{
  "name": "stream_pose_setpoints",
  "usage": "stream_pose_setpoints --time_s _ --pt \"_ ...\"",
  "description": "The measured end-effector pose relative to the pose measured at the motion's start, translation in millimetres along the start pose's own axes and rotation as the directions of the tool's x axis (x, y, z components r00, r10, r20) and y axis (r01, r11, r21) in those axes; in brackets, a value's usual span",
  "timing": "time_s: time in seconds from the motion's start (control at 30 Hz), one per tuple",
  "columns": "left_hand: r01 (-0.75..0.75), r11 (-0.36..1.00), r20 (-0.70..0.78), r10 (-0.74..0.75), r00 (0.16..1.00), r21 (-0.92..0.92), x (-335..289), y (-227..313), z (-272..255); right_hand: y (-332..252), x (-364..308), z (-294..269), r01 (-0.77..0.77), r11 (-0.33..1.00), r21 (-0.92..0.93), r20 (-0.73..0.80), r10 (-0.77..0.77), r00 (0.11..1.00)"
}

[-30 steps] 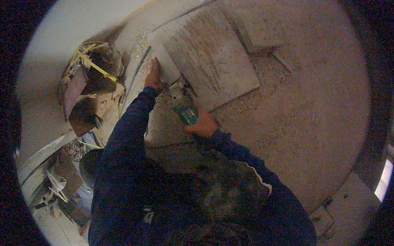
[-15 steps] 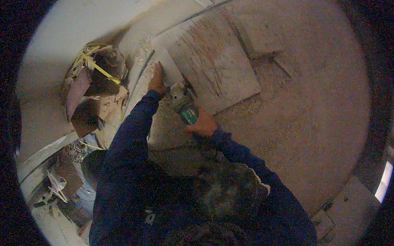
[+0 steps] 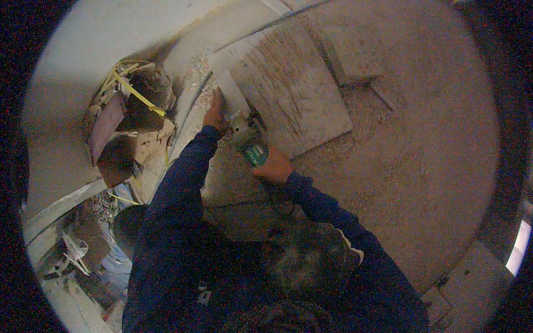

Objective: The person uses an angle grinder to smooth the edges of a white tile. They hold the tile with one hand and operate the grinder with the other, rotating the tile to grind different sides. The person briefly inspects the tile before continuing to grind another edge.

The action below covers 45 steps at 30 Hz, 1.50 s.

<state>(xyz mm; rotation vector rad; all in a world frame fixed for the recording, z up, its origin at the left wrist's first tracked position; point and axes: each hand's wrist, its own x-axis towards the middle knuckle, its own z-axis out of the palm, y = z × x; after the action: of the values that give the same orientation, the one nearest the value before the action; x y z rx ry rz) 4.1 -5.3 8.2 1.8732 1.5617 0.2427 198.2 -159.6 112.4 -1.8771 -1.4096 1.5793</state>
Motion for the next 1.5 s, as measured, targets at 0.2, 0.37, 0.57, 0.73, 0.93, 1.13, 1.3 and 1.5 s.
stream_pose_setpoints --time_s 0.2,0.37,0.57,0.73,0.93,1.13,1.3,1.5 --pt "0.014 0.999 0.027 -0.015 1.0 0.048 -2 7 -5 0 6 1 0.06 0.997 -0.057 -0.036 -0.062 0.997" --pt "0.026 0.994 0.074 -0.034 0.997 0.104 -4 13 -12 -4 7 -1 0.053 0.998 -0.038 -0.022 -0.054 0.998" --pt "-0.011 0.992 0.036 0.006 0.999 0.124 -7 14 -10 4 10 3 -0.011 0.996 -0.091 -0.031 0.008 0.999" --pt "-0.002 0.997 0.04 -0.001 0.999 0.073 -5 9 -7 5 12 3 0.027 1.0 0.001 -0.023 -0.027 0.999" --pt "-0.124 0.992 -0.005 0.124 0.992 0.012 2 -2 -12 16 -18 -11 0.064 0.995 0.08 -0.21 -0.046 0.977" --pt "-0.107 0.985 -0.005 0.109 0.994 0.135 34 -1 -34 74 -49 -30 -0.082 0.986 0.147 -0.259 0.118 0.959" --pt "-0.028 0.97 -0.032 0.037 0.999 0.241 46 6 -25 92 -70 -36 -0.074 0.979 0.189 -0.269 0.124 0.955" --pt "0.19 0.976 -0.48 -0.218 0.85 -0.106 32 -10 -6 94 -83 -39 -0.006 0.982 0.189 -0.362 0.076 0.929"
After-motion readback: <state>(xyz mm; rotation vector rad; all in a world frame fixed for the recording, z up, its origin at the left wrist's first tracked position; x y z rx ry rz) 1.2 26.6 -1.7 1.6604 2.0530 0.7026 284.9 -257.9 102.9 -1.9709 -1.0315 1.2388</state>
